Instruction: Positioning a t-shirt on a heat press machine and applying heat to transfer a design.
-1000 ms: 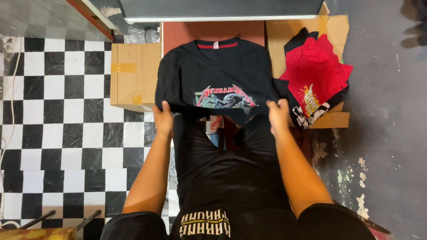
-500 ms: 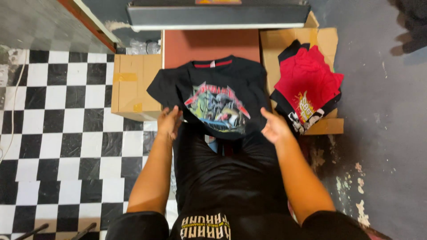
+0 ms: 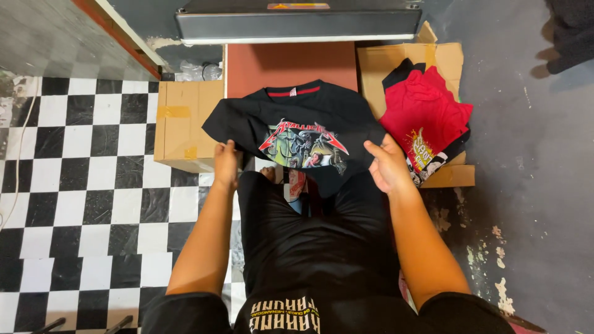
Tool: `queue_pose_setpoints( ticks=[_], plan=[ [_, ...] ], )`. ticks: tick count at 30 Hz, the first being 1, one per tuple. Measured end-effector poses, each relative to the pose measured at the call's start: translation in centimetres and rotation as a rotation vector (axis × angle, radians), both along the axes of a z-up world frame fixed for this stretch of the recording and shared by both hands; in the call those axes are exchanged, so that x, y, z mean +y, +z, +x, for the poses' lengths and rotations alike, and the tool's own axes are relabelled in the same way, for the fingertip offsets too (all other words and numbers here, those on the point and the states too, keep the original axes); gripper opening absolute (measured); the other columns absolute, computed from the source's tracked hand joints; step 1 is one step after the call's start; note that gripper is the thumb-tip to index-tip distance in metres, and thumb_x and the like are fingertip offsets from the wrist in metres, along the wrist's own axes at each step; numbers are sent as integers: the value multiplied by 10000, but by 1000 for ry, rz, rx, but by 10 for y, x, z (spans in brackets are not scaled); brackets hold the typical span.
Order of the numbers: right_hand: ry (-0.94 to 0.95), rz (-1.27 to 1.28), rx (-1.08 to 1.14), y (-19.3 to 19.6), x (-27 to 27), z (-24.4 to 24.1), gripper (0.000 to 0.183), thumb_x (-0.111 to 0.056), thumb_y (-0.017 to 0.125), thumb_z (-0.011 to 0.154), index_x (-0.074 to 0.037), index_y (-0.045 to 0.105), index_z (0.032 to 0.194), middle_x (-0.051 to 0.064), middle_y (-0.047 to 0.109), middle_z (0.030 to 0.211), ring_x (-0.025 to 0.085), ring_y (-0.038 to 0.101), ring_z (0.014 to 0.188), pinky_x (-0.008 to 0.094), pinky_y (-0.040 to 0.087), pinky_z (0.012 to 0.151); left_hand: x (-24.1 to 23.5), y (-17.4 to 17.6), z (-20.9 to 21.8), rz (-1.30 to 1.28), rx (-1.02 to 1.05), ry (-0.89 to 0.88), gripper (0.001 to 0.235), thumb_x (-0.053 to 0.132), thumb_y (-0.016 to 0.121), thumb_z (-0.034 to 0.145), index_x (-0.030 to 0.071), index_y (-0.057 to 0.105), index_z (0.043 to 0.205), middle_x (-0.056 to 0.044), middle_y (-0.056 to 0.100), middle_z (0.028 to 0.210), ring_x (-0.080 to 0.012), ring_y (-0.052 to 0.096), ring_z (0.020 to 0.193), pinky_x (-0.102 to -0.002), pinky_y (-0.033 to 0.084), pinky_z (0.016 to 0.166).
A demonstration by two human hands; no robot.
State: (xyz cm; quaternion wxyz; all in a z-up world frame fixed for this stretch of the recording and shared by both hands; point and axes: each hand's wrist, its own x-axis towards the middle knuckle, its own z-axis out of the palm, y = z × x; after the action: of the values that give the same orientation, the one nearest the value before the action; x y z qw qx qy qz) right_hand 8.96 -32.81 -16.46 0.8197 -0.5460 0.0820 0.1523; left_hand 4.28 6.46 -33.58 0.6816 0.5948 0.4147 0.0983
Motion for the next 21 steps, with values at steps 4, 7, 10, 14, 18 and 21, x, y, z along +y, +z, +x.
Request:
queue_pose_setpoints(
  ticks=[4, 7, 10, 14, 18, 21],
  plan=[
    [-40, -109, -152, -5, -30, 17, 360, -3, 618, 1000, -45, 551, 1352, 122, 645, 1326, 272, 658, 1185, 484, 573, 1032, 10, 78, -21, 80, -256, -18, 316, 390, 598, 1093, 131, 567, 1272, -93, 621, 1249, -208, 613, 1118, -400, 543, 938],
    [52, -26, -220, 24, -45, 17, 404, -25, 631, 992, -101, 522, 1373, 124, 646, 1331, 281, 676, 1184, 545, 598, 972, 8, 175, -45, -203, -534, -126, 286, 288, 577, 1087, 244, 535, 1366, -35, 646, 1335, -252, 711, 1120, -467, 636, 909],
    [121, -18, -274, 56, -64, 8, 576, 31, 582, 933, -60, 443, 1485, 202, 572, 1427, 321, 606, 1256, 561, 541, 1021, 23, 210, -66, -90, -671, -348, 771, 107, 599, 1082, 149, 72, 1643, -262, 338, 1632, -388, 429, 1454, -595, 439, 1125],
    [133, 50, -205, 77, -76, 1, 701, 48, 500, 887, -37, 341, 1564, 265, 495, 1482, 388, 566, 1281, 598, 508, 1004, 25, 245, -77, -150, -686, -378, 913, -38, 628, 898, 178, 161, 1653, -257, 454, 1552, -404, 546, 1341, -588, 531, 1006],
    [101, 25, -206, 41, -65, 32, 696, 94, 544, 874, -5, 376, 1542, 272, 516, 1455, 418, 602, 1238, 595, 541, 962, 32, 200, -48, -120, -529, -266, 1008, -67, 697, 930, 110, 3, 1639, -334, 496, 1466, -438, 638, 1192, -580, 602, 888],
    [85, -45, -306, 22, -51, 89, 690, 130, 542, 846, -44, 423, 1504, 226, 588, 1386, 398, 649, 1211, 546, 601, 941, 30, 184, -2, -54, -638, -285, 1018, -169, 647, 870, 147, 81, 1654, -252, 566, 1457, -376, 655, 1223, -508, 633, 928]
  ],
)
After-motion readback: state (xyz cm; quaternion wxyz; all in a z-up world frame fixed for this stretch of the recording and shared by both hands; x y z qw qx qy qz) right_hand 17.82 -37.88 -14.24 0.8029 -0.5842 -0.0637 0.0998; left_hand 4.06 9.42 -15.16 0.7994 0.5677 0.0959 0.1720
